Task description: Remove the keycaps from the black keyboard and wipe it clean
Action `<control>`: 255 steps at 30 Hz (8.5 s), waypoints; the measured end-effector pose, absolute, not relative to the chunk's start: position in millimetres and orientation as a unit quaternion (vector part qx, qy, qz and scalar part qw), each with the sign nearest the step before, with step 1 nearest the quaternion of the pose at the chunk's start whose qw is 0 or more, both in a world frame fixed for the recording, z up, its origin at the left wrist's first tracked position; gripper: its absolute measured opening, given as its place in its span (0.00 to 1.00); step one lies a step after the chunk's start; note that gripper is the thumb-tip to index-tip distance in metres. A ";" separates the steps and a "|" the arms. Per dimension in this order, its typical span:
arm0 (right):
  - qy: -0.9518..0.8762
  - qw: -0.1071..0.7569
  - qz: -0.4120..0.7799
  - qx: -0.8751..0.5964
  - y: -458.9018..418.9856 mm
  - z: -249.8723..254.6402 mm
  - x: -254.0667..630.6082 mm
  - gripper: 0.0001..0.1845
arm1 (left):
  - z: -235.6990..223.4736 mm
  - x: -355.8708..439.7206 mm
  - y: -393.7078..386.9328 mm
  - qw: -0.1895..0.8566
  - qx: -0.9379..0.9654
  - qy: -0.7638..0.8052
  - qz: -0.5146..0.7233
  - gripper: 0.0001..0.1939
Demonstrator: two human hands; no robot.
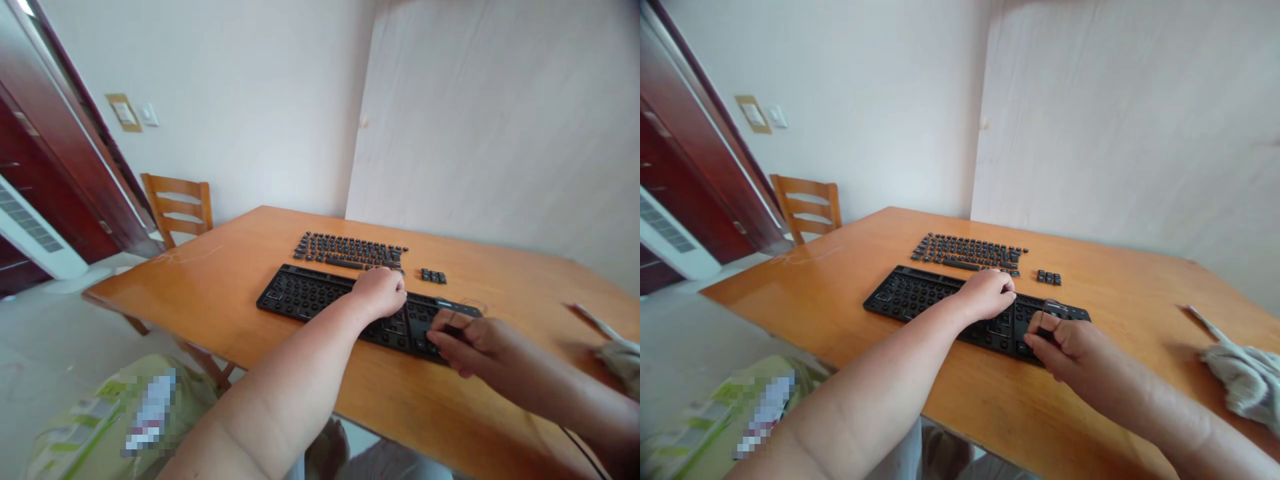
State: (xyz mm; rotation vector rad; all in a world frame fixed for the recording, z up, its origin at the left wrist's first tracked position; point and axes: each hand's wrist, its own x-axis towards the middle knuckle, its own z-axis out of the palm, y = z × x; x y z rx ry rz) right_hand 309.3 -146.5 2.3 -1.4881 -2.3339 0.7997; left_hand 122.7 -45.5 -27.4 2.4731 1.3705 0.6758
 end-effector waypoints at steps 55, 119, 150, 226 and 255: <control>-0.591 0.474 0.373 -0.537 -103.6 1.3 321.4 0.11 | -13.0 129.9 -58.2 0.246 0.813 0.366 0.379 0.09; -0.700 0.506 0.001 -0.504 -78.0 -5.1 341.2 0.11 | 7.5 139.4 -37.1 0.204 0.812 0.396 0.378 0.09; -0.641 0.513 -0.043 -0.569 -73.5 -0.5 357.4 0.12 | -33.1 197.7 18.7 0.296 0.773 0.503 0.250 0.08; -0.742 0.280 0.334 -0.509 -134.9 5.9 300.5 0.11 | -18.8 134.7 -35.9 0.367 0.692 0.448 0.432 0.12; -0.724 0.272 0.321 -0.547 -145.0 -4.8 283.9 0.06 | -30.9 139.7 -34.5 0.317 0.733 0.445 0.405 0.10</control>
